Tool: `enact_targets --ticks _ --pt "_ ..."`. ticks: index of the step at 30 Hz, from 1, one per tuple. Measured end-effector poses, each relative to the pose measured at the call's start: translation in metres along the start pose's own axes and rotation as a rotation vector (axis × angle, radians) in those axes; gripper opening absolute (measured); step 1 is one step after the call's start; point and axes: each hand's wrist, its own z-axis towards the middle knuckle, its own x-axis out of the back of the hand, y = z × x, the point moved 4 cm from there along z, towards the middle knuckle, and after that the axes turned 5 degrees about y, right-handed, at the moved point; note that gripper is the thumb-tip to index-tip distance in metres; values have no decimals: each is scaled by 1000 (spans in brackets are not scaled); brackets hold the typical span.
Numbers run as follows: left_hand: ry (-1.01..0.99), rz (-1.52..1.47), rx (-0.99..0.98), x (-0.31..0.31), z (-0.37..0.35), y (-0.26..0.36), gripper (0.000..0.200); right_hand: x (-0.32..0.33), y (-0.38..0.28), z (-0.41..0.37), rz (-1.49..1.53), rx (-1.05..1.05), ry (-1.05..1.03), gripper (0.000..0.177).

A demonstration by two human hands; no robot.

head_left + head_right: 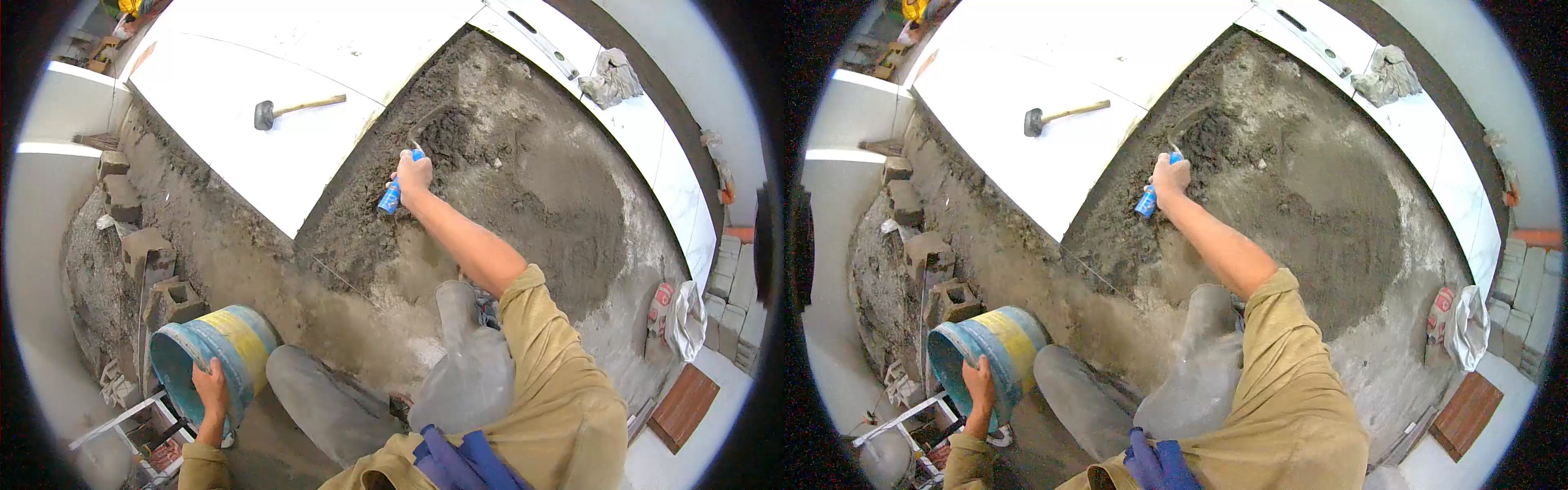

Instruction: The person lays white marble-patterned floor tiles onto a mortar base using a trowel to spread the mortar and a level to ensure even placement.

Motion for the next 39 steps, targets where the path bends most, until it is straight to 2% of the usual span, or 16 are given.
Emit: enact_targets --ticks 2,5,9,12,13,15,19,21,23,24,29,32,35,36,37,39 --pt "-1 -7 -20 0 0 -1 45 0 -13 8 -53 50 -120 22" --pt "-7 15 -26 0 2 -6 45 -17 -33 26 -60 -6 -183 23" --pt "-8 7 -34 -1 2 -10 45 -25 -40 59 -34 28 -165 23" --pt "30 36 -51 -2 1 -10 43 -11 -46 74 -328 75 -132 25" --pt "32 104 -16 0 2 -9 43 -11 -44 68 -318 76 -132 25" --pt "50 42 -11 0 -1 -6 43 -5 -45 57 -161 92 94 26" --pt "31 137 33 -1 3 -5 46 -18 -85 73 -108 142 -143 27" --pt "44 157 15 1 1 -7 46 -26 -96 94 -135 113 -140 25" --pt "-19 145 97 0 0 1 49 -30 -88 131 -43 28 -138 25" --pt "-19 143 87 -2 3 -4 49 -20 -89 141 -159 68 -127 34" --pt "51 86 -33 -4 3 -25 49 -6 -100 137 -143 121 117 36" --pt "-8 39 35 -1 1 -8 48 -14 -138 136 -180 137 -114 33" --pt "8 21 88 -2 1 -10 46 -14 -136 182 -86 84 -129 32" --pt "13 22 84 -2 2 -6 46 -6 -144 185 -211 106 -10 32" --pt "21 81 105 -1 1 -4 45 -5 -147 184 -207 107 -15 32" --pt "35 134 129 0 -2 4 44 2 -153 182 -137 72 130 33"
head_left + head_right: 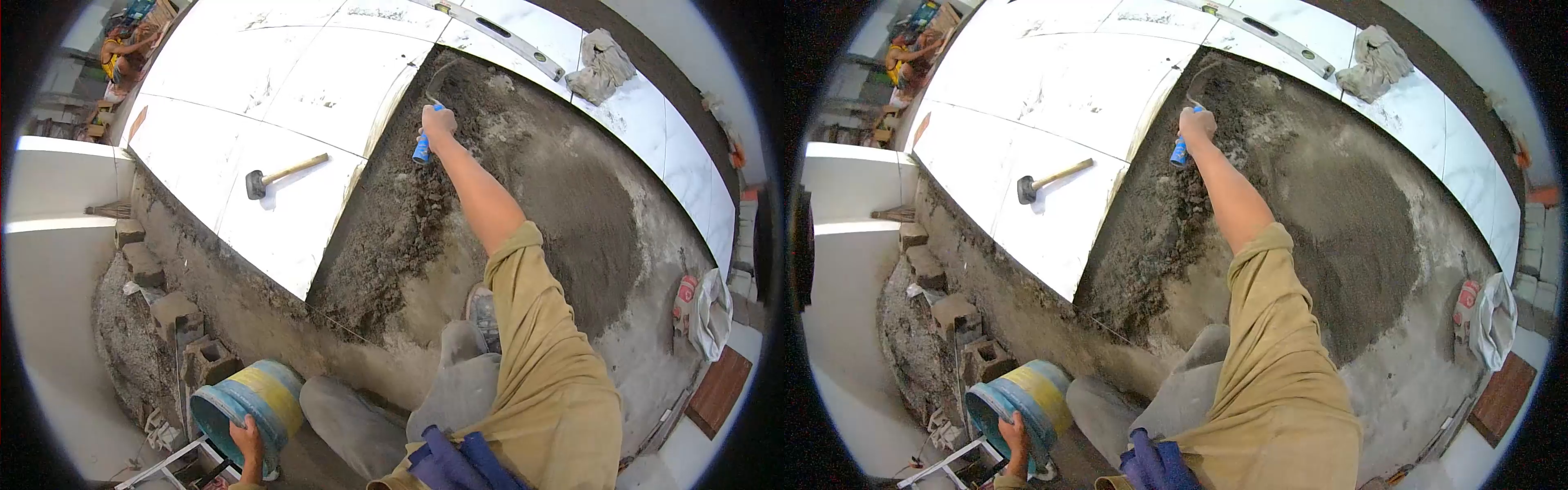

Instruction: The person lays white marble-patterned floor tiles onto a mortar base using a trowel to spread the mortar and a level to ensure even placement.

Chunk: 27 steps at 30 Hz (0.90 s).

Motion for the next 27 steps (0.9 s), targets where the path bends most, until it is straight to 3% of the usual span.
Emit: enact_targets --ticks 2,5,9,11,15,17,20,21,23,24,25,26,27 --pt "-36 -100 -26 0 -3 10 45 0 -13 2 55 37 -36 33" --pt "-6 -98 -25 -4 1 -6 47 -17 -25 27 64 63 -280 25" --pt "26 -16 -44 -4 7 -25 51 -11 -29 39 41 -85 -87 26" --pt "-18 -88 71 -4 0 -7 56 -18 -27 47 88 -59 -134 26" --pt "-60 -30 115 -10 7 -25 57 4 -13 50 128 -56 -172 25" --pt "57 -66 162 -19 15 -51 61 29 -8 31 113 -39 -102 24" --pt "48 81 215 -11 7 -23 66 71 10 -9 279 -73 16 28" --pt "-107 -119 240 -6 1 -3 70 80 16 -18 268 -65 15 28" --pt "-64 -35 210 -14 9 -40 69 90 21 -31 316 -14 9 25" --pt "-11 55 170 -15 13 -50 69 91 18 -37 316 -6 -2 25" --pt "-132 -74 177 -6 4 -16 71 88 12 -44 199 12 -118 24" --pt "-125 -82 182 -7 4 -15 71 82 6 -50 80 33 -231 24" --pt "-126 -38 177 -6 5 -16 72 67 4 -54 174 88 -293 23"
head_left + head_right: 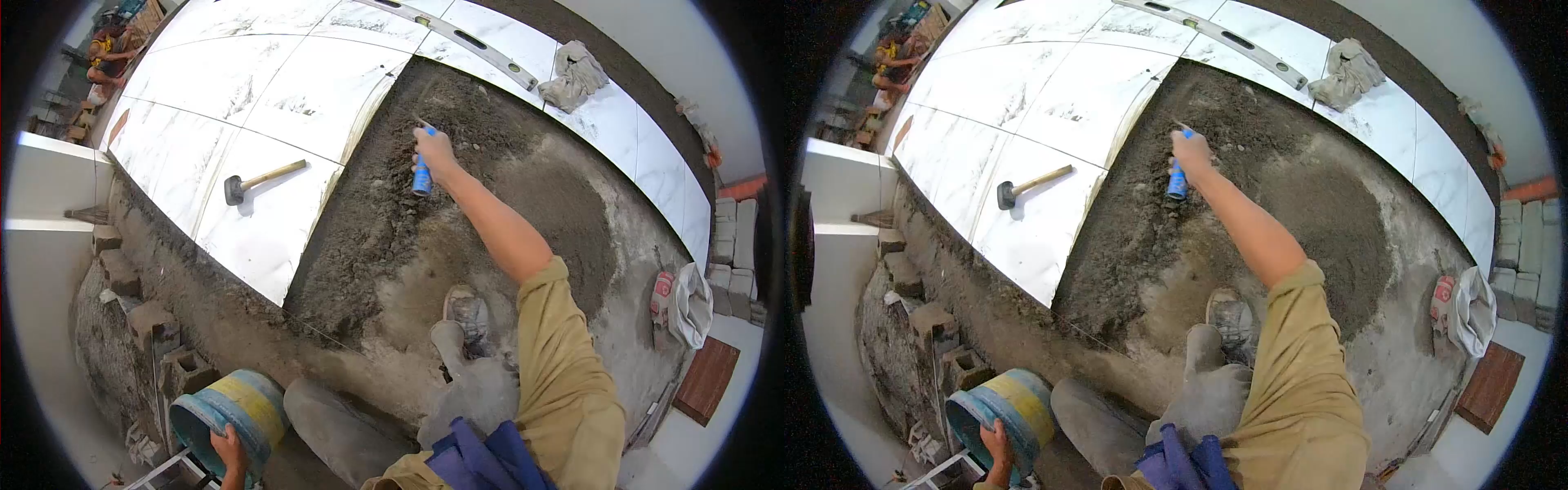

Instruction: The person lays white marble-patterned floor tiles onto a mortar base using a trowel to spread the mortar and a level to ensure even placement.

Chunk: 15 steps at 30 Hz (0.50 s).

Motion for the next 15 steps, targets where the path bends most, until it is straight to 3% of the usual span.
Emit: enact_targets --ticks 3,5,7,8,9,11,13,14,15 --pt "44 157 17 -2 0 -3 73 -54 -20 11 -127 -23 -156 24" --pt "96 283 26 1 7 -12 73 -89 -18 31 -124 -13 -153 25" --pt "151 96 -44 -5 9 -24 70 -103 -12 64 -136 11 -146 26" --pt "33 -3 -219 1 5 -7 61 -107 -3 84 -73 -17 -160 29" --pt "35 -5 -221 0 4 -5 61 -108 1 94 -13 -47 -175 32" --pt "79 -52 -183 -1 5 -8 61 -83 -5 100 -93 30 -91 44" --pt "95 23 -149 -2 4 -7 61 -43 -22 86 -235 6 136 47" --pt "115 99 -118 -1 2 -7 61 -18 -40 76 -532 70 211 51" --pt "110 107 -95 3 -1 -1 61 14 -9 137 -681 104 239 55"
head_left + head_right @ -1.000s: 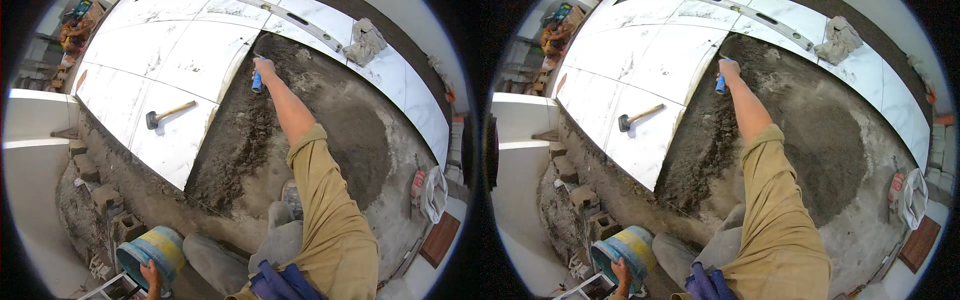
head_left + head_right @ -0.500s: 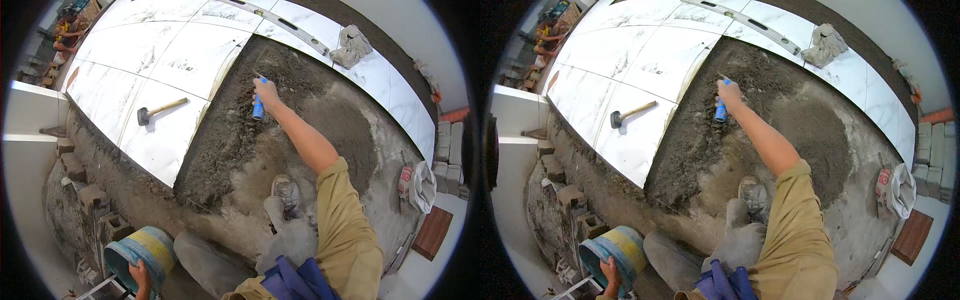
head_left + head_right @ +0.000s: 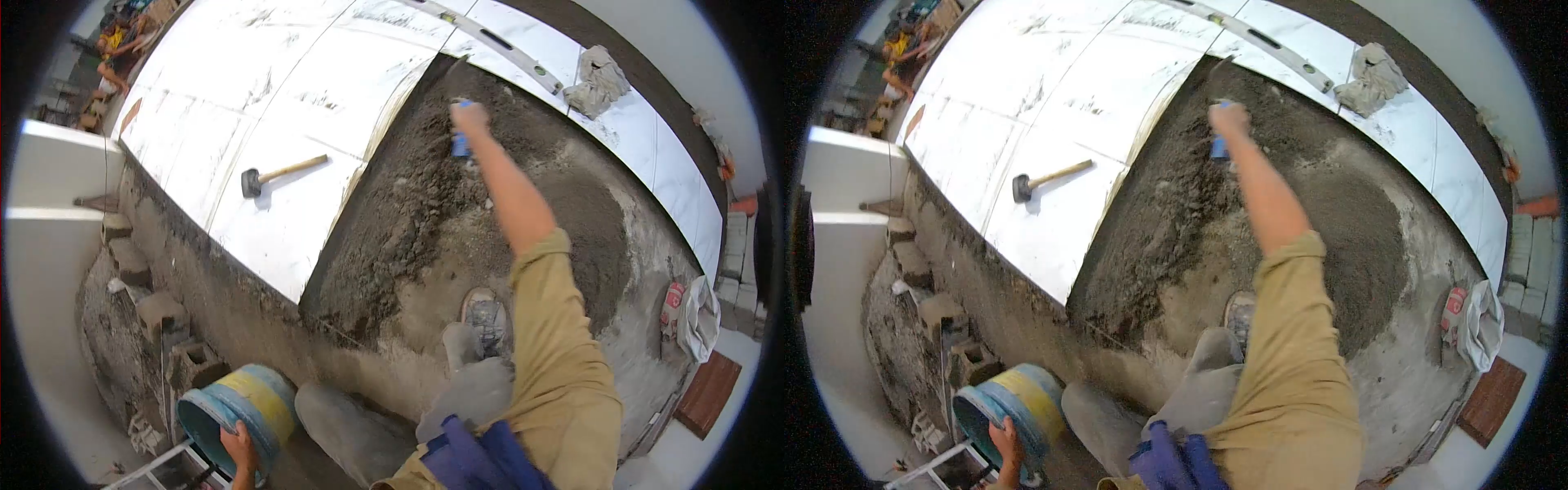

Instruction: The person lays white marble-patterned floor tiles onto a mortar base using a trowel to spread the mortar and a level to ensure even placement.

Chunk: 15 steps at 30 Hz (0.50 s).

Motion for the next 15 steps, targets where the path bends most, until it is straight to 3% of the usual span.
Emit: enact_targets --ticks 2,3,5,6,7,8,10,11,15 --pt "-70 -60 -4 4 -5 14 60 77 -15 -39 -427 187 47 52" --pt "3 32 -53 -4 2 -9 61 100 -15 -48 -577 216 -4 47" --pt "-39 -26 -38 3 -6 11 58 114 12 -41 -875 477 -152 42" --pt "-65 -80 -38 5 -5 19 55 130 17 -56 -881 477 -148 42" --pt "180 3 -164 -10 3 -17 44 140 17 -77 -884 571 -303 41" --pt "172 -1 -156 -10 1 -19 44 144 20 -96 -885 660 -465 40" --pt "62 -238 -236 -4 -1 3 40 151 21 -113 -878 747 -432 39" --pt "0 -201 -194 -1 -1 6 39 151 21 -120 -860 829 -410 38" --pt "-99 -223 -127 -2 -2 3 42 120 24 -118 -790 687 -352 33"
